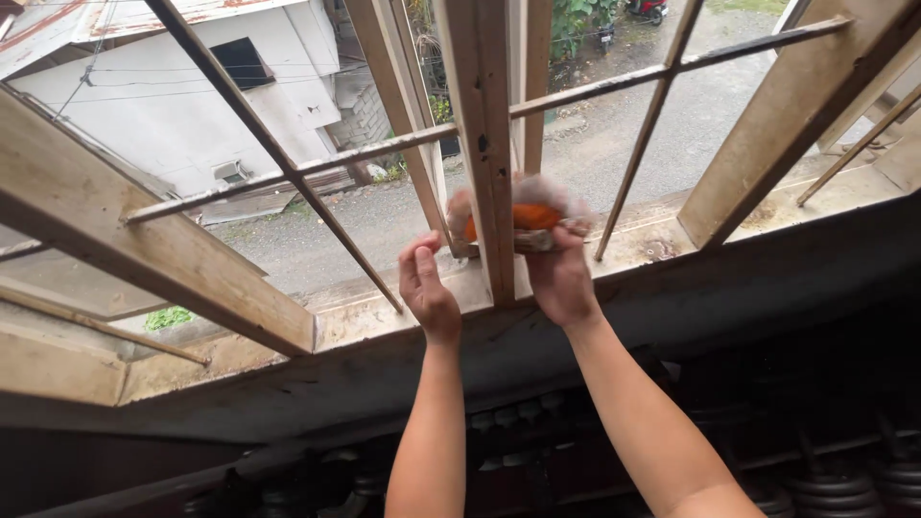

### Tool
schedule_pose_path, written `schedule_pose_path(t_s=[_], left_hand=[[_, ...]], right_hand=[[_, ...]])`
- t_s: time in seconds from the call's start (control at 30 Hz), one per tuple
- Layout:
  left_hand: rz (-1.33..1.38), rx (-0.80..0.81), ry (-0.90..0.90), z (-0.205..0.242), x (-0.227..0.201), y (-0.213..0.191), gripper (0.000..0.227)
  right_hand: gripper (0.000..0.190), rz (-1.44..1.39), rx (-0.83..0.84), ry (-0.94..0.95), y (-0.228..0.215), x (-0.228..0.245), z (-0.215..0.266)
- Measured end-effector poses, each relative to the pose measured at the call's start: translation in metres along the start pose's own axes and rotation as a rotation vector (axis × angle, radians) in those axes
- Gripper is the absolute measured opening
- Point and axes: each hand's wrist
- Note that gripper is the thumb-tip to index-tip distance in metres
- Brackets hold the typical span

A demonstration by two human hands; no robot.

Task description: Cleaning metal window bars using a spray bottle and a cleaning cloth.

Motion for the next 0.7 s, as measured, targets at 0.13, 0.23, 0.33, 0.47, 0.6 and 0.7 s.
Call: schedule_pose_path(t_s=[0.13,0.23,0.33,0.47,0.6,0.7], left_hand=[[-0.029,0.227,0.077,0.004,-0.026,0.003,0.02],[-0.022,0.239,0.085,0.017,-0.044,0.008,0.019],[0.0,0.235,-0.014,0.039,-0.049,-0.003,0.026],[0.305,0.205,-0.452,0.093,-0.03,-0.033,0.049],[0.849,0.112,-0.842,0.141,-0.101,-0.038,0.084],[0.778,0.123,-0.811,0.147,-0.056,-0.091,0.075]], right_hand=[[0.036,-0.401,-0.2,-0.082,0.025,0.056,0.023],[0.042,-0.35,0.005,-0.002,0.035,0.098,0.048],[0.05,-0.406,0.086,0.218,-0.007,0.103,0.065],[0.035,-0.358,-0.187,0.279,0.104,0.142,0.114],[0.033,-0.168,-0.208,0.474,0.061,0.104,0.117],[0.053,0.255,-0.21,0.706,0.05,0.081,0.118]])
Point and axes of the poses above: each hand's wrist, its own z-axis away from the middle knuckle, its own y-axis out of the palm, x = y × z
